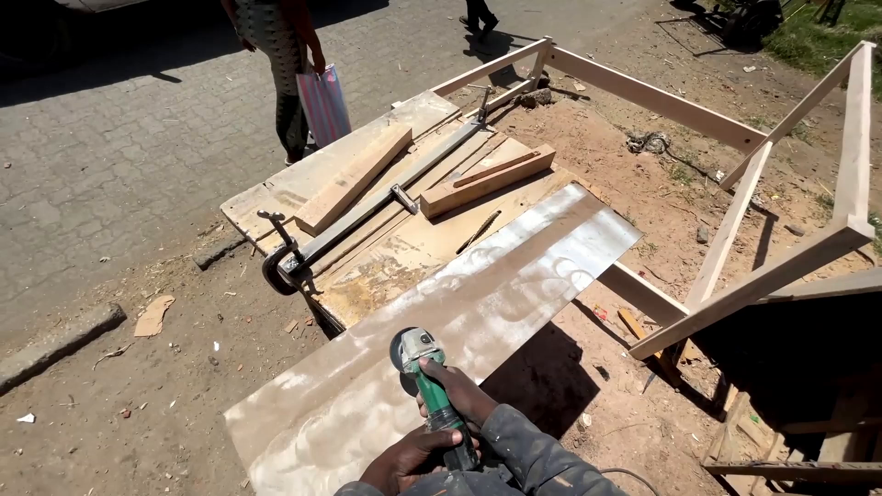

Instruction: Sanding a wooden board using an angle grinder with a sanding disc attachment.

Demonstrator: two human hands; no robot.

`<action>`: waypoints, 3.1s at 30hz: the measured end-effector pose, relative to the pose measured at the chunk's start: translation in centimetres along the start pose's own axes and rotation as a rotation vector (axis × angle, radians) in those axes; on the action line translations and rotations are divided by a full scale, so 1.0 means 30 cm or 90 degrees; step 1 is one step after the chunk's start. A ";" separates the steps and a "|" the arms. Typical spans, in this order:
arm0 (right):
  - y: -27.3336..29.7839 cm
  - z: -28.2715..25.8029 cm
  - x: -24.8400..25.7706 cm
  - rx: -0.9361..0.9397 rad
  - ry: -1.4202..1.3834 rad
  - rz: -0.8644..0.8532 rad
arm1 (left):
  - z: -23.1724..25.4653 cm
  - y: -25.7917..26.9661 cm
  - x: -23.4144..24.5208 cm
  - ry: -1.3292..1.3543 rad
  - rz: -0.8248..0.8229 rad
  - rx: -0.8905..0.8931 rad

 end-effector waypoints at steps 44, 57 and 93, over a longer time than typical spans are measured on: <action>0.087 0.092 0.014 -0.029 -0.004 0.032 | -0.101 0.049 -0.009 -0.087 -0.042 0.018; 0.112 0.068 0.007 0.007 0.017 0.064 | -0.103 0.100 -0.040 -0.099 -0.041 -0.016; 0.021 0.071 0.034 0.032 -0.048 0.010 | -0.036 0.017 -0.040 -0.161 -0.144 0.014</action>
Point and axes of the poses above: each hand's wrist, its own y-axis away from the middle knuckle, its own x-axis out of the back of the hand, z = x × y, the point moved 9 cm from there along -y, towards the middle knuckle, and after that the axes turned 6 degrees about y, right-handed, at the moved point
